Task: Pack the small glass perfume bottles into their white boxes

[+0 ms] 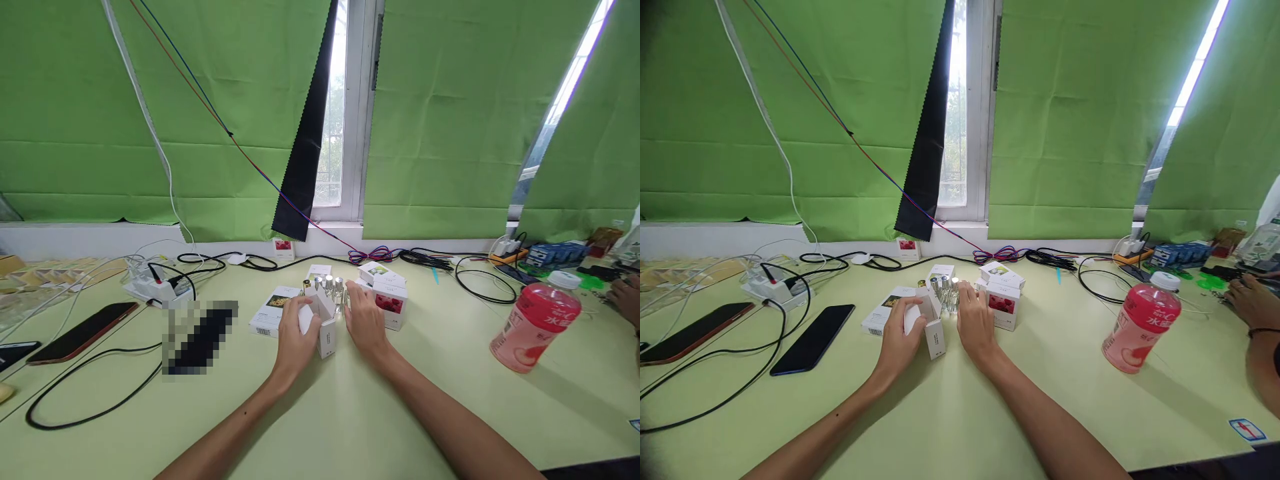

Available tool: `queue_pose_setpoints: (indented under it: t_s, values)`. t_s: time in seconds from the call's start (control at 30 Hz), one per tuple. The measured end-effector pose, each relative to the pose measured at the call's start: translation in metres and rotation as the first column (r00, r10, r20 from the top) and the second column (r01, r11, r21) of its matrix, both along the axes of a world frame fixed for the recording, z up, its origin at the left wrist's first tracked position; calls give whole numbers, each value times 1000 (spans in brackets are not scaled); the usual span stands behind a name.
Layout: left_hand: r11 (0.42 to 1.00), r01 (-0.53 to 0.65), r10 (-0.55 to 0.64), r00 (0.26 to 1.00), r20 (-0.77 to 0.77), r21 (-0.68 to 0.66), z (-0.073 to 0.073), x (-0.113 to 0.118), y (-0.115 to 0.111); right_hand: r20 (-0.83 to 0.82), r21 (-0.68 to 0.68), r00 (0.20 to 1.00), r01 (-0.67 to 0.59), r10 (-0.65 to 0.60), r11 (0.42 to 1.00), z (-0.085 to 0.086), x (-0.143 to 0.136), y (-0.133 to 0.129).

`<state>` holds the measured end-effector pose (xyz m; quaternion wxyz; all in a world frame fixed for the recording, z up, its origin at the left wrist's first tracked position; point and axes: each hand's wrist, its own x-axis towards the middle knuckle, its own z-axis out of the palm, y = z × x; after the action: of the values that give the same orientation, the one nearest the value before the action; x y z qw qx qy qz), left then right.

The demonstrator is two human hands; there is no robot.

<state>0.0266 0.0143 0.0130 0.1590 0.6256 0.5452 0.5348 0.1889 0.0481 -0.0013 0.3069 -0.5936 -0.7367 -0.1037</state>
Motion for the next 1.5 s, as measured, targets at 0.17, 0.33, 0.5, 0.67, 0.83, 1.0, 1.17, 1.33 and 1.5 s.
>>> queue_pose_setpoints:
  t_s: [0.17, 0.33, 0.5, 0.67, 0.83, 1.0, 1.17, 1.33, 1.5]
  values:
    - [1000, -3, 3, 1000, 5, 8, 0, 0, 1, 18, -30, 999, 28, -28, 999, 1, 0, -1]
    - [1000, -6, 6, 1000, -4, 3, 0, 0, 1, -22, -32, 1000, 12, -13, 999, -1, 3, 1]
    - [1000, -12, 12, 1000, -12, 3, 1, 0, 0, -50, -40, 999, 16, -18, 999, -1, 8, 2]
    - [1000, 4, -4, 1000, -11, -8, 1, 0, -1, -32, -57, 999, 28, -29, 998, 2, 9, 1]
    - [1000, -5, 5, 1000, -14, -23, 0, 1, -1, -10, -89, 999, 44, -45, 995, 5, 9, 0]
    - [1000, 3, -4, 1000, -17, -25, 0, 1, -1, -3, -90, 999, 49, -50, 995, 4, 10, 0]
    - [999, 22, -23, 999, -31, -48, 0, 1, -1, 2, -90, 998, 56, -56, 994, 2, 10, 2]
    - [999, 29, -30, 999, -41, -33, 0, 1, -1, -1, -92, 998, 67, -67, 994, 3, 10, 1]
    - [999, 45, -46, 999, -21, -28, -1, 1, -1, -16, -91, 998, 62, -64, 994, 4, 10, 0]
